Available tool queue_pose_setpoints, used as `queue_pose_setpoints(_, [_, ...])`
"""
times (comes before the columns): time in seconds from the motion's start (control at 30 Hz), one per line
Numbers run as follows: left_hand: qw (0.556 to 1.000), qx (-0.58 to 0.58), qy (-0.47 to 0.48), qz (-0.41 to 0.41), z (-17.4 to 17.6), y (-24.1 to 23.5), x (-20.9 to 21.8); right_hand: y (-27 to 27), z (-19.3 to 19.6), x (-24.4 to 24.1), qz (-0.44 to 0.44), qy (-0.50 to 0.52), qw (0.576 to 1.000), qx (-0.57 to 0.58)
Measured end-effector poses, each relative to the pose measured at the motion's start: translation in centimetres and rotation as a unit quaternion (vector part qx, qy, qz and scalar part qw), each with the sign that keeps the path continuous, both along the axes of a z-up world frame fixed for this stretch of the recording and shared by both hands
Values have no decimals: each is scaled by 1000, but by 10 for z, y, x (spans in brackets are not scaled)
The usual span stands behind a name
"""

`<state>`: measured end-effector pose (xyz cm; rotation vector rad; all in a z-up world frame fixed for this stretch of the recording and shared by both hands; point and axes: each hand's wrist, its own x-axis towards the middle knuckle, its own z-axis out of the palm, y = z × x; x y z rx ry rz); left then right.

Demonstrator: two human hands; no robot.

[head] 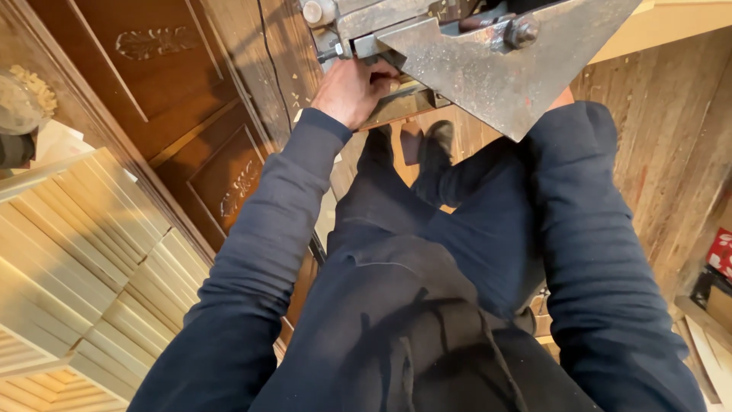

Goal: Assembling a wooden picture frame using a mechanical V-nailer machine.

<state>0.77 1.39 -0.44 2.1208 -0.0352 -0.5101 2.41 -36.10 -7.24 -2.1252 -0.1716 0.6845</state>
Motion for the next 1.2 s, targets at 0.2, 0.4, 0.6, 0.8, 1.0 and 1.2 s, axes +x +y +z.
queue_pose_setpoints(0.2, [1000, 8, -17, -6, -5, 1, 1, 4, -2, 3, -53, 21, 994, 91])
queue_pose_setpoints(0.4, [1000, 14, 3, -14, 2, 0, 1, 57, 76, 21, 24, -144, 989, -12])
queue_pose_setpoints(0.6, [1000, -8, -14, -7, 5, -2, 0, 59, 82, 25, 140, -283, 942, -114])
queue_pose_setpoints(0.8, [999, -16, -18, -21, 5, -2, 0, 58, 81, 24, 126, -306, 940, -87])
queue_pose_setpoints(1.0, [1000, 11, -12, -24, 7, -4, 1, 56, 76, 24, 114, -282, 946, -115])
queue_pose_setpoints(1.2, [999, 10, -22, -26, 6, -3, 0, 51, 68, 23, 124, -287, 942, -121])
